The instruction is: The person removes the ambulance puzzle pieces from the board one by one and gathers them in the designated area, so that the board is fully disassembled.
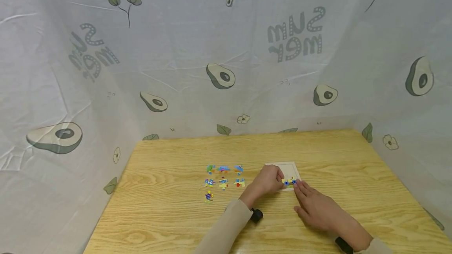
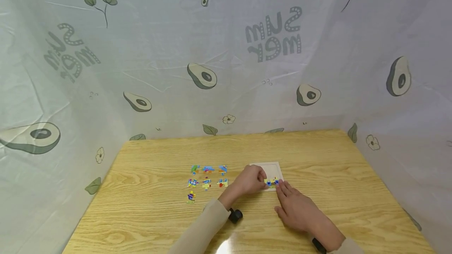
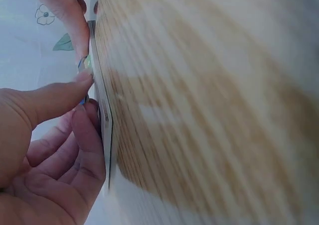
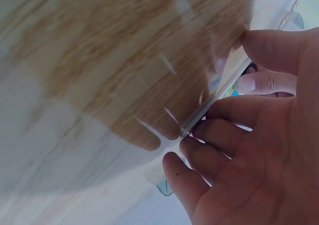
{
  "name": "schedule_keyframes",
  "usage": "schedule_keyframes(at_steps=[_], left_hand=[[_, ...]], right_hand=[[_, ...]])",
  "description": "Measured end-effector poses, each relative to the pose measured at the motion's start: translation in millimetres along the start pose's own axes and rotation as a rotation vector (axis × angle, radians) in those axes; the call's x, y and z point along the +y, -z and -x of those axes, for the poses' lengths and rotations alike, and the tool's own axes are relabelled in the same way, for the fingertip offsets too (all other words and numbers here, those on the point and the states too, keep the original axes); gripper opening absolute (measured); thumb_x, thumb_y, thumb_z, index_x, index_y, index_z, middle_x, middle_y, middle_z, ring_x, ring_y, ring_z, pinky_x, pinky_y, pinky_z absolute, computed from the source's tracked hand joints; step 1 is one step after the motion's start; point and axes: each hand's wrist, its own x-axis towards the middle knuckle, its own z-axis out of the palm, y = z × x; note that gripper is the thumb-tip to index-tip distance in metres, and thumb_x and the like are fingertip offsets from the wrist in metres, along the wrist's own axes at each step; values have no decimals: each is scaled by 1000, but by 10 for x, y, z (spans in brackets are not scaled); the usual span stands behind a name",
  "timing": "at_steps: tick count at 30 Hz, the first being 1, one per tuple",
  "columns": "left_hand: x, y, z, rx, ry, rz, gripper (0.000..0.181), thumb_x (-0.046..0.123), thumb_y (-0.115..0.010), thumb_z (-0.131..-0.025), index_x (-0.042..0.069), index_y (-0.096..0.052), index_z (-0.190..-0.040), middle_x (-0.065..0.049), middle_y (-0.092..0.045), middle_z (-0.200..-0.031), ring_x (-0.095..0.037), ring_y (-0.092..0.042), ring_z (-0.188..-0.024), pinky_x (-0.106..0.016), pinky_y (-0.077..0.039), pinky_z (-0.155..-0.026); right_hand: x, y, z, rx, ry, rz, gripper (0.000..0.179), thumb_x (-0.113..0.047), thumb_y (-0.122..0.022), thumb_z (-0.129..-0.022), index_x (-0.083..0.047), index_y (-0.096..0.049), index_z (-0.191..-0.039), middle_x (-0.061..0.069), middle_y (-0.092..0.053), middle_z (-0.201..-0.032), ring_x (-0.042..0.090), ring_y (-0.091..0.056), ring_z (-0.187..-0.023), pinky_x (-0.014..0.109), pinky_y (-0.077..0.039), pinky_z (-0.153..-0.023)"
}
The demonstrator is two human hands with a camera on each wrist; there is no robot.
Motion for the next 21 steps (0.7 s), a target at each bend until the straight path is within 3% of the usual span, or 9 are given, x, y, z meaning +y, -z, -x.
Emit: schedule_keyframes(at_steps=[5,13,21], left_hand=[[-43,2,0,51,-17,134,11,8,-84,-87,7,-78,-96,3,-74,-81,1,-59,-67,-15,-50,-62],[-75,45,53,135,50,355,3,6,-81,-88,6,-84,-90,-2,-78,-75,-3,-64,-60,-18,-51,-56],[-81,259,132,128,81,601,8,5,-78,-93,0,-83,-96,-11,-81,-84,-29,-81,-78,-35,-66,-69]], right_hand=[[2,-3,-5,0,-6,-2,65,-36,-63,-104,14,-53,-145,36,-49,-154,51,-50,-144,61,-46,-112],[-10,-13,4,2,-11,-7,65,-35,-64,-103,13,-53,-145,36,-48,-155,51,-50,-144,62,-47,-112],[-17,1,-3,-14,-32,-18,66,-36,-64,-103,13,-53,-146,36,-48,-155,51,-49,-145,62,-46,-113]])
